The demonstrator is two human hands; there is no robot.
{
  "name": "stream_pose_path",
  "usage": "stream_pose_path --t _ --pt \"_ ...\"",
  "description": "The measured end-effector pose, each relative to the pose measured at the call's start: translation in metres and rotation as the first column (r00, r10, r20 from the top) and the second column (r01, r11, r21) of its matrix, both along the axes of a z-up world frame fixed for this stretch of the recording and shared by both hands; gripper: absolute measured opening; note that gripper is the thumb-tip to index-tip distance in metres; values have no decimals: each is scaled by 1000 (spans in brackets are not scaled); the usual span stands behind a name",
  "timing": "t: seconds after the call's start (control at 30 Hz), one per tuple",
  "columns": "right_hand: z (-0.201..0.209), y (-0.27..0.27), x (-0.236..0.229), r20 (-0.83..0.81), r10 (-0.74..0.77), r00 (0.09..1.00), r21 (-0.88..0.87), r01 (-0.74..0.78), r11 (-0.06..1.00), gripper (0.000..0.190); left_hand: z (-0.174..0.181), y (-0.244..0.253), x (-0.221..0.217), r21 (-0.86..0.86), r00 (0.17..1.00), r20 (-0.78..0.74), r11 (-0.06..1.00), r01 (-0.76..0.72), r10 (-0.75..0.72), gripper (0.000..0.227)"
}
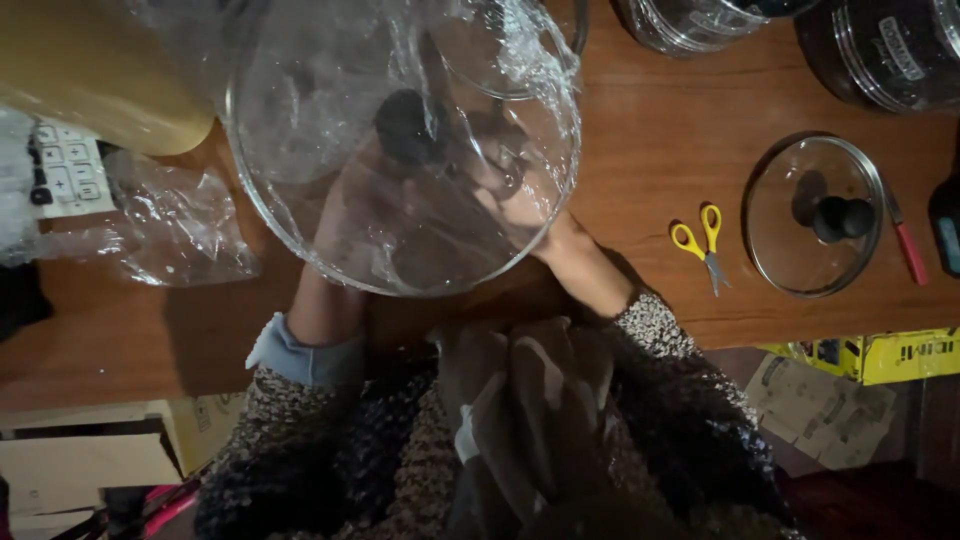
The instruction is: Assembling a glass pot lid by attaching the knob and then wrapping it in plastic film.
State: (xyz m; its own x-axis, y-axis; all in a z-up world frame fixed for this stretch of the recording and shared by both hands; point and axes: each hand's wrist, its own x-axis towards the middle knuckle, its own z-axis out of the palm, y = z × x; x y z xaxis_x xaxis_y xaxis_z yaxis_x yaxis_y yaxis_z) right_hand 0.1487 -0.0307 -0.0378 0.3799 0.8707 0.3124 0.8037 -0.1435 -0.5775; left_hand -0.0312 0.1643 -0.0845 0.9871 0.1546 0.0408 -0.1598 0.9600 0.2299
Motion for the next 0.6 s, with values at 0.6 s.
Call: stream_pose_path --t 0.6 --pt "11 -45 13 -994 -97 60 -64 410 910 28 84 -45 5 982 922 142 65 -177 361 50"
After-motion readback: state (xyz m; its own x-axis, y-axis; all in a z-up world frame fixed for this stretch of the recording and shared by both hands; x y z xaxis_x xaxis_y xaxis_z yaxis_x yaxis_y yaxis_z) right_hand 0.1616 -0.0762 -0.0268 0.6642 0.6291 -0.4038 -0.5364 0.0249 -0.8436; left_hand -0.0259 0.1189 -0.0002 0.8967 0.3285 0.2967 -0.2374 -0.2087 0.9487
